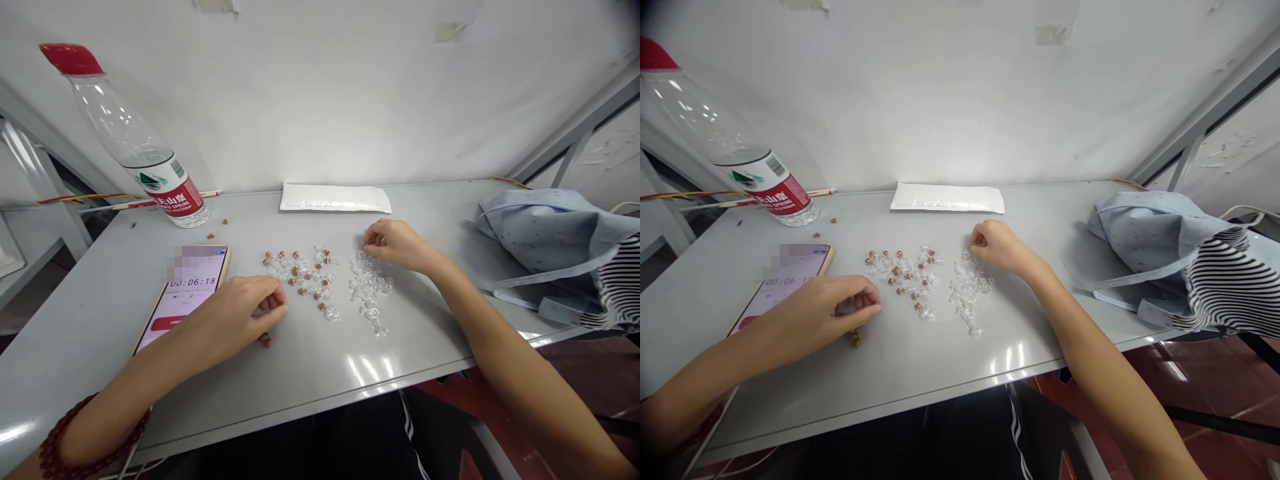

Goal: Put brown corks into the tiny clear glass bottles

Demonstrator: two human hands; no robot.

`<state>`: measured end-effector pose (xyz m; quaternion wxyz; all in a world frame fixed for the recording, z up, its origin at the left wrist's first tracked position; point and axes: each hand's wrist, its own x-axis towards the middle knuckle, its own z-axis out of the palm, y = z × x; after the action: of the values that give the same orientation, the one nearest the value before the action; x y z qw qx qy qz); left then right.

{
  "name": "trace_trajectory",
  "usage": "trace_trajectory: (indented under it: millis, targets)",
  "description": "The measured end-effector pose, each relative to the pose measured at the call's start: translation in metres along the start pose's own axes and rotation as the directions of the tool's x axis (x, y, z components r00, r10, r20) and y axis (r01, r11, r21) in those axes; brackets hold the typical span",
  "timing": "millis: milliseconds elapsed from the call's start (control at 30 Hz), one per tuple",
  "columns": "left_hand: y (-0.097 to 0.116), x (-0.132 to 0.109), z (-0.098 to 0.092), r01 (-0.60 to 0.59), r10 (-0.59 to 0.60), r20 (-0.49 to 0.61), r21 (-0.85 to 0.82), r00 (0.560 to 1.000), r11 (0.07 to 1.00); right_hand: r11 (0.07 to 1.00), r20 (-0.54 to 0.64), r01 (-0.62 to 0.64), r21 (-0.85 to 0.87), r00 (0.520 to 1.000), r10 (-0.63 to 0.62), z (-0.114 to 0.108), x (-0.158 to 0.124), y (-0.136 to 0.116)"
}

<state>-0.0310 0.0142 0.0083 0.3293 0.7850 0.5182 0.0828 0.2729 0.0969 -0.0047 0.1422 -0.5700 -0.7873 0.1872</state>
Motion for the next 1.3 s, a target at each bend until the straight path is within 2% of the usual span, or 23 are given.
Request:
trace_trajectory:
  millis: [133, 233, 300, 400, 500, 567, 633, 733, 800, 933, 1100, 1200, 1300]
  targets:
    - [-0.001, 0.0, 0.002, -0.032, 0.031, -0.042, -0.029, 0.999, 0.999, 1.0, -0.072, -0.016, 0.024, 0.997, 0.017, -0.004, -0.002, -0.008]
    - [-0.003, -0.001, 0.005, -0.106, 0.105, -0.069, -0.018, 0.992, 0.994, 0.99, -0.139, 0.031, 0.137, 0.99, -0.012, -0.007, -0.008, -0.019]
    - [-0.003, -0.002, 0.008, -0.163, 0.165, -0.114, 0.021, 0.98, 0.986, 0.959, -0.144, 0.138, 0.247, 0.984, -0.104, -0.005, -0.013, -0.028]
    - [0.0, -0.003, 0.009, -0.249, 0.265, -0.225, 0.098, 0.938, 0.964, 0.869, -0.078, 0.284, 0.404, 0.958, -0.277, 0.006, -0.023, -0.045]
    - [0.008, -0.005, 0.007, -0.292, 0.312, -0.319, 0.11, 0.895, 0.95, 0.784, 0.006, 0.319, 0.533, 0.925, -0.38, 0.019, -0.03, -0.061]
    - [0.014, -0.006, 0.006, -0.293, 0.293, -0.343, 0.053, 0.892, 0.955, 0.744, 0.056, 0.292, 0.601, 0.913, -0.404, 0.025, -0.034, -0.069]
    - [0.02, -0.008, 0.006, -0.265, 0.224, -0.341, -0.075, 0.913, 0.961, 0.71, 0.093, 0.253, 0.658, 0.908, -0.409, 0.029, -0.037, -0.076]
    - [0.025, -0.01, 0.006, -0.175, 0.088, -0.279, -0.305, 0.956, 0.936, 0.663, 0.12, 0.197, 0.722, 0.908, -0.401, 0.032, -0.041, -0.08]
    - [0.026, -0.01, 0.006, -0.12, 0.026, -0.239, -0.387, 0.971, 0.914, 0.637, 0.128, 0.169, 0.752, 0.911, -0.392, 0.034, -0.042, -0.081]
    - [0.024, -0.008, 0.006, -0.092, -0.007, -0.228, -0.421, 0.974, 0.902, 0.594, 0.141, 0.122, 0.795, 0.915, -0.377, 0.037, -0.043, -0.081]
    - [0.022, -0.006, 0.007, -0.108, 0.013, -0.246, -0.376, 0.969, 0.92, 0.519, 0.162, 0.052, 0.853, 0.92, -0.358, 0.037, -0.043, -0.081]
    - [0.023, -0.007, 0.009, -0.208, 0.12, -0.359, -0.217, 0.925, 0.954, 0.452, 0.19, -0.023, 0.892, 0.925, -0.329, 0.038, -0.042, -0.081]
    - [0.022, -0.008, 0.012, -0.344, 0.329, -0.478, 0.059, 0.815, 0.937, 0.374, 0.238, -0.124, 0.919, 0.931, -0.277, 0.038, -0.041, -0.081]
